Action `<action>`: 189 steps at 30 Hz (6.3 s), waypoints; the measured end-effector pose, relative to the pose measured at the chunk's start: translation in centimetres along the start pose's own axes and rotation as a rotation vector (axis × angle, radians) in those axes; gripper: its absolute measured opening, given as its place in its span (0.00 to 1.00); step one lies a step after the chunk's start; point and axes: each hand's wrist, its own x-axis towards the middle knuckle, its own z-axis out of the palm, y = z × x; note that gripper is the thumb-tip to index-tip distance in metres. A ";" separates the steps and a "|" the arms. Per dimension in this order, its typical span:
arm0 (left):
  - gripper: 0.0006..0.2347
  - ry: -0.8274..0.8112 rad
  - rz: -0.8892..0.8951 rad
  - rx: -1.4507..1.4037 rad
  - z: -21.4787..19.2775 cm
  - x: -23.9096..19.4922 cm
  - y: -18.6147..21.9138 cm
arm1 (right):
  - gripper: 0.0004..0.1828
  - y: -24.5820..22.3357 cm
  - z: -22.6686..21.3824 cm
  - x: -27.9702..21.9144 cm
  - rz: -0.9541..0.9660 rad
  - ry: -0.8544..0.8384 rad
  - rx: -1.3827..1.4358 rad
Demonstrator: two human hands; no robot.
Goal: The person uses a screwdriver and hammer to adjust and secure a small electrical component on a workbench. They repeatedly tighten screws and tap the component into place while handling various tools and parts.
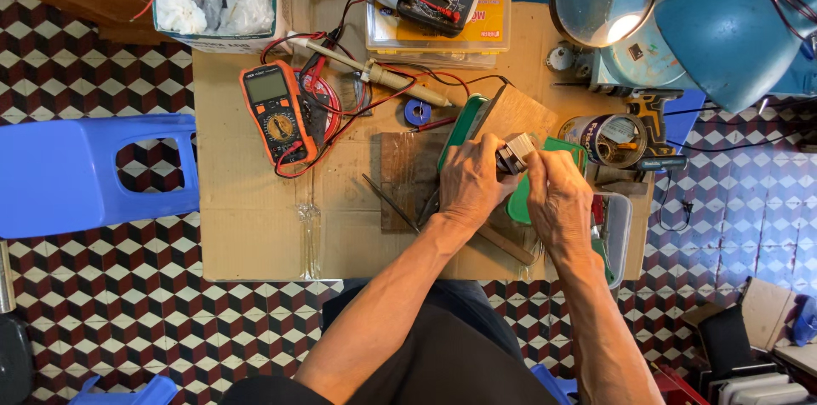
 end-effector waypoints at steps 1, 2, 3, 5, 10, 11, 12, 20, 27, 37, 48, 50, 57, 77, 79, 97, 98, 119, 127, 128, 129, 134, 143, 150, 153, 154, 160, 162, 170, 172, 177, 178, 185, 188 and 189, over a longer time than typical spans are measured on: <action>0.24 -0.007 -0.011 -0.005 0.0 -0.1 0.0 | 0.07 0.1 -0.1 0.1 -0.032 -0.019 -0.034; 0.24 -0.012 -0.022 -0.008 0.0 -0.1 0.0 | 0.07 0.3 -0.2 0.5 -0.066 -0.038 -0.066; 0.24 -0.017 -0.033 -0.012 -0.2 -0.1 0.0 | 0.07 0.3 -0.2 0.7 -0.100 -0.057 -0.098; 0.24 -0.019 -0.030 -0.014 -0.6 -0.1 0.0 | 0.07 0.3 -0.3 1.2 -0.134 -0.130 -0.178; 0.20 -0.030 -0.011 0.036 -1.0 0.2 0.2 | 0.08 0.1 0.5 1.3 -0.226 -0.144 -0.286; 0.18 -0.010 -0.003 0.039 -0.8 0.2 0.3 | 0.07 0.1 0.7 1.1 -0.228 -0.126 -0.296; 0.17 0.011 0.001 0.044 -0.8 0.1 0.2 | 0.05 0.1 1.0 1.1 -0.231 -0.112 -0.303; 0.17 -0.042 -0.042 0.031 -0.5 0.2 0.1 | 0.06 0.4 1.8 1.3 -0.190 -0.100 -0.261; 0.20 -0.046 -0.044 0.029 -0.9 0.3 0.1 | 0.04 -0.1 1.9 0.9 -0.247 -0.012 -0.212; 0.20 0.004 -0.025 0.042 -0.8 0.0 0.0 | 0.03 -1.2 1.7 0.1 -0.224 0.055 -0.094; 0.25 -0.015 -0.027 0.033 -1.0 0.2 0.9 | 0.05 -0.1 0.6 1.9 -0.280 -0.090 -0.213; 0.27 -0.047 -0.065 0.000 -1.2 0.1 1.5 | 0.05 0.2 -0.2 2.0 -0.259 -0.150 -0.175; 0.29 -0.329 -0.054 -0.190 -6.3 3.9 -2.0 | 0.13 2.3 -4.4 -1.9 0.146 0.179 0.121; 0.28 -0.584 0.737 0.318 -4.1 9.9 -1.1 | 0.17 6.7 3.5 -16.7 0.708 -0.095 0.266; 0.29 -0.450 0.623 0.327 -5.1 7.8 -0.9 | 0.16 6.3 2.9 -16.1 0.706 -0.062 0.270; 0.23 -0.145 0.071 -0.048 -2.0 -0.1 -1.1 | 0.06 -1.0 2.9 -2.8 0.179 0.258 0.135; 0.23 -0.133 0.059 -0.038 -2.0 -0.3 -1.0 | 0.06 -0.9 3.0 -2.8 0.159 0.250 0.126; 0.23 -0.642 -0.647 -0.716 -6.0 3.8 0.8 | 0.05 -0.3 -1.4 -1.5 0.187 0.130 0.459; 0.21 -0.448 -0.789 -0.742 -4.6 2.7 1.7 | 0.09 0.3 -1.6 -1.1 0.239 0.121 0.467; 0.20 -0.443 -0.822 -0.784 -4.7 2.7 1.6 | 0.12 0.5 -1.8 -1.5 0.270 0.148 0.483; 0.19 -0.439 -0.854 -0.826 -4.9 2.7 1.5 | 0.14 0.8 -1.8 -2.0 0.300 0.174 0.499; 0.18 -0.365 -0.945 -0.985 -6.2 2.7 0.9 | 0.09 2.6 0.8 -8.7 0.391 0.110 0.343; 0.22 -0.284 -0.811 -0.654 -7.4 1.8 0.8 | 0.34 9.6 15.5 -13.4 0.051 -0.256 -0.246; 0.23 -0.306 -0.670 -0.530 -6.2 1.7 -0.1 | 0.27 11.6 16.3 -13.0 0.030 -0.267 -0.242; 0.25 -0.351 -0.542 -0.553 -4.6 2.0 -1.0 | 0.25 10.9 15.1 -13.5 0.066 -0.199 -0.067; 0.25 -0.353 -0.501 -0.484 -4.0 2.0 -1.2 | 0.24 10.4 14.6 -13.7 0.092 -0.162 -0.001; 0.24 -0.309 -0.158 -0.221 -2.5 1.9 -1.2 | 0.20 6.5 11.1 -15.4 0.407 -0.169 0.160; 0.24 -0.334 -0.139 -0.183 -2.4 1.8 -1.1 | 0.20 5.4 9.6 -16.3 0.477 -0.157 0.185; 0.25 -0.277 0.102 -0.101 -1.3 1.8 -1.1 | 0.19 3.5 5.7 -20.0 0.641 -0.186 0.296; 0.27 -0.260 0.111 -0.119 -1.5 1.2 -1.7 | 0.16 3.0 5.0 -20.6 0.647 -0.170 0.299; 0.18 0.030 -0.435 -0.167 -5.8 -4.8 -8.5 | 0.15 0.8 2.2 -23.1 0.755 -0.046 0.324; 0.17 0.100 -0.687 -0.094 -6.7 -6.9 -10.5 | 0.15 0.4 1.9 -23.9 0.761 -0.001 0.325; 0.24 -0.306 -0.937 0.186 -3.4 -13.5 -19.4 | 0.14 -1.1 0.9 -27.5 0.916 0.020 0.098; 0.22 -0.219 -0.964 0.182 -1.8 -13.8 -21.0 | 0.14 -1.6 1.2 -27.9 0.817 0.044 0.100; 0.20 -0.141 -0.959 0.161 -1.6 -14.0 -21.6 | 0.14 -1.9 1.5 -27.9 0.782 0.060 0.102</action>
